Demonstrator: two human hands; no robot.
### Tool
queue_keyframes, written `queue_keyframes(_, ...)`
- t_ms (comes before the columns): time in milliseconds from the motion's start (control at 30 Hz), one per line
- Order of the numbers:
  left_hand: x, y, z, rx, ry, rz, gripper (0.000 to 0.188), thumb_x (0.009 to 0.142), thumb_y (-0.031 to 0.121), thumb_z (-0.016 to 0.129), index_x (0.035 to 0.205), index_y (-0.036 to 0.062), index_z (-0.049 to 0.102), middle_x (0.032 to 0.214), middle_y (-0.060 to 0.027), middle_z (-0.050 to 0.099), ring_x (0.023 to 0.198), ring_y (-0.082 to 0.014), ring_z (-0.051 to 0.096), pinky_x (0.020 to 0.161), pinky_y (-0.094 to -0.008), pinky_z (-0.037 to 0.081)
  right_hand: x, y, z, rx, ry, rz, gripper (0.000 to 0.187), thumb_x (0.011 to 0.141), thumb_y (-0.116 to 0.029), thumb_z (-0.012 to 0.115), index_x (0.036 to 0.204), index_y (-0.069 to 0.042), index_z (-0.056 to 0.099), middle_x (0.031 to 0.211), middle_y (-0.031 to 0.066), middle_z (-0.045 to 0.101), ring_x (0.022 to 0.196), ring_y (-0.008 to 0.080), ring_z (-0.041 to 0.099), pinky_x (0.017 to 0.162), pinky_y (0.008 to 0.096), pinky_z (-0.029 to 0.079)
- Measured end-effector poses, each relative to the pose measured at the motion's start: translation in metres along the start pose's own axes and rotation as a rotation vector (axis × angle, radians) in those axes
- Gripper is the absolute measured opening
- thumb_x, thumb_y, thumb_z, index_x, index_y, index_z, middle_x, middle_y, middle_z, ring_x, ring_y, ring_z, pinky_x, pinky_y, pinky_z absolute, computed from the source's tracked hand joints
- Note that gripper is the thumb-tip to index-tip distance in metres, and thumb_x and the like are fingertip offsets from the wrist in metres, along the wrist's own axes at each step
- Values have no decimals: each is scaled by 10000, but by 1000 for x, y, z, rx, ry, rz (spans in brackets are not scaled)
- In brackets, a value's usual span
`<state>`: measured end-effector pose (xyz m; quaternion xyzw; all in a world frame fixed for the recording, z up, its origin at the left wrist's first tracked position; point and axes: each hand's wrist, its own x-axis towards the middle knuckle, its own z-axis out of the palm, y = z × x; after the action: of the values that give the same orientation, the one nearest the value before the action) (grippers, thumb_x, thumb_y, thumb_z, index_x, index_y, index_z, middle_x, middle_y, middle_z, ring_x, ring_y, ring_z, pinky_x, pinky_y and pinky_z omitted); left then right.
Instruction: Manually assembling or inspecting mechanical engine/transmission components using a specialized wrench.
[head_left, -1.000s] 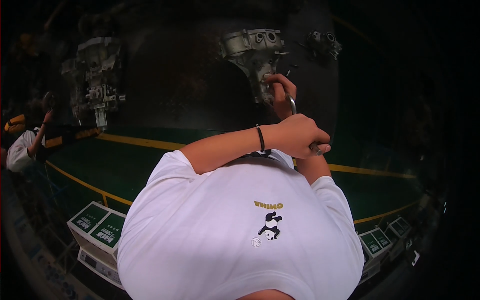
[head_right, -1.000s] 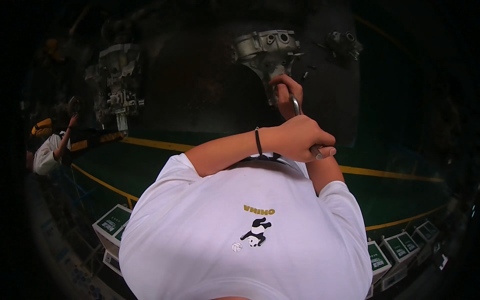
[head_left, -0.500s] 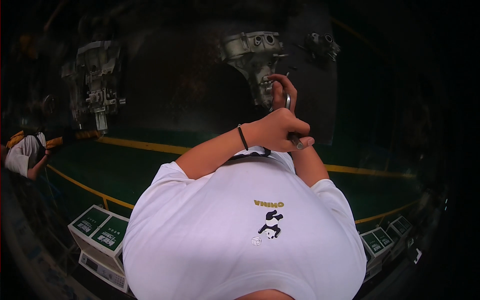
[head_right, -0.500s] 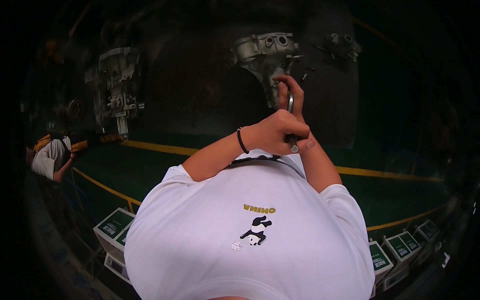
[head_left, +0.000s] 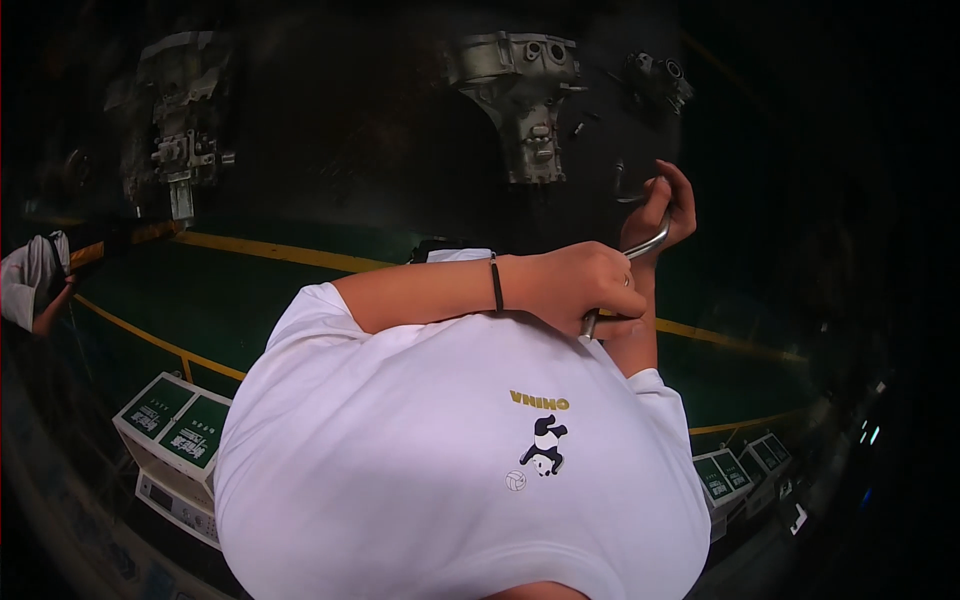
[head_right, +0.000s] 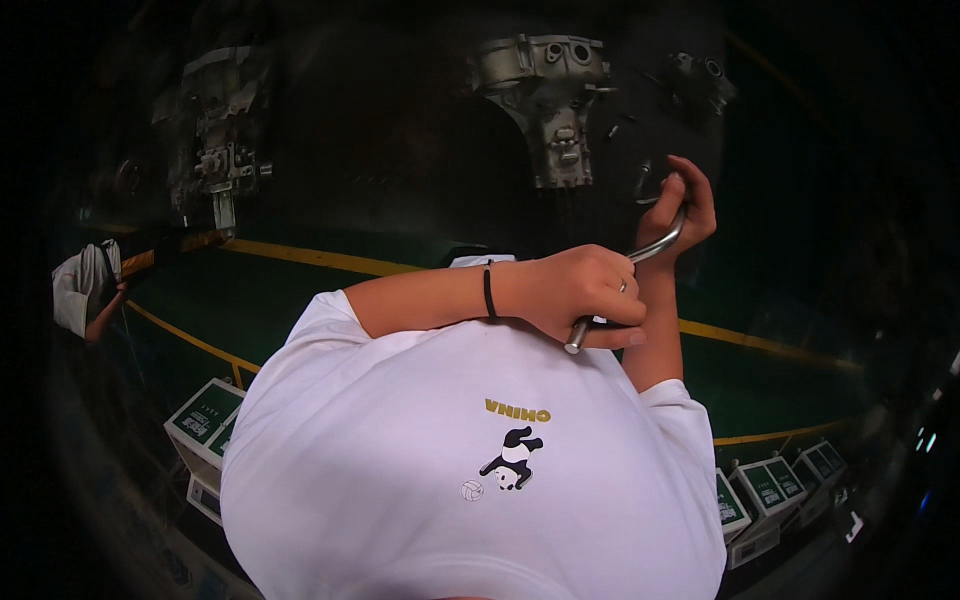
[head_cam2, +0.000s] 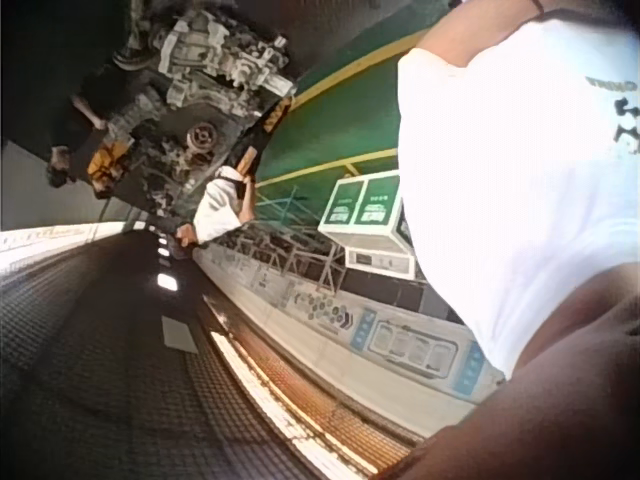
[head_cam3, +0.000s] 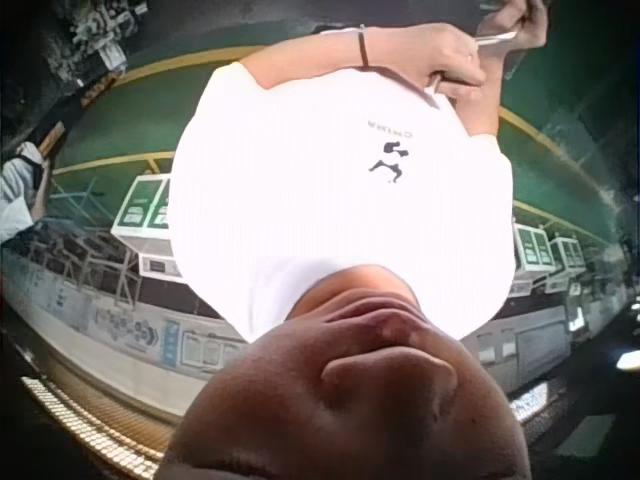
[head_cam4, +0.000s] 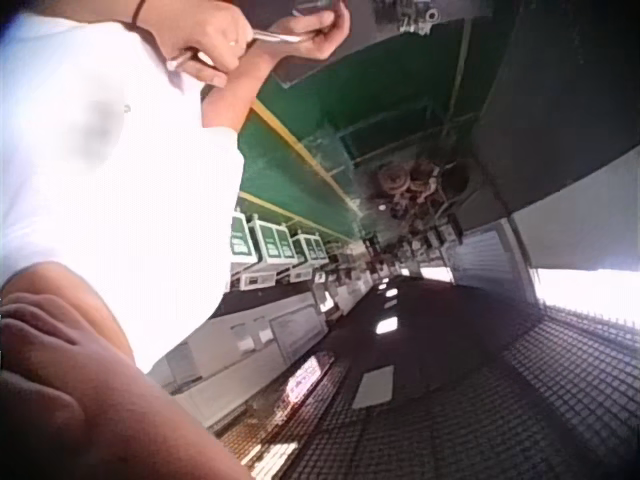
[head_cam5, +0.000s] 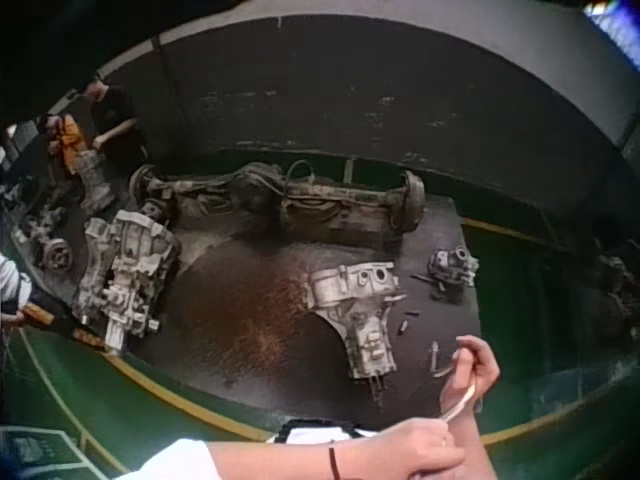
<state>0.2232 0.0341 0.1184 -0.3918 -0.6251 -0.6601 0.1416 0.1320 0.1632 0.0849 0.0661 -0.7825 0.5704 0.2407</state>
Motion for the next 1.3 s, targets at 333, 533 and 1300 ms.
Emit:
queue_keyframes(333,10,-15,16,-46,-31,-100,280,897,235,650,664,101,573,485,-54,464,459,-240,508,479,-353,402,-16,23,-2,142,-103,297,180,874,-50,563,967,16,702,670,13,569,624,69,510,588,198,365)
queue_keyframes(533,11,-21,16,-3,-17,-133,246,888,227,656,692,87,607,483,-63,474,458,-241,513,474,-349,405,-15,28,5,146,-103,331,180,872,-73,579,968,18,701,660,9,558,618,69,498,583,207,356)
queue_keyframes(1300,56,-61,11,15,80,-181,345,925,277,638,652,71,594,485,-67,511,472,-234,551,556,-327,425,24,48,11,300,-301,514,191,930,-173,584,983,-5,658,615,-60,440,566,35,409,530,202,330)
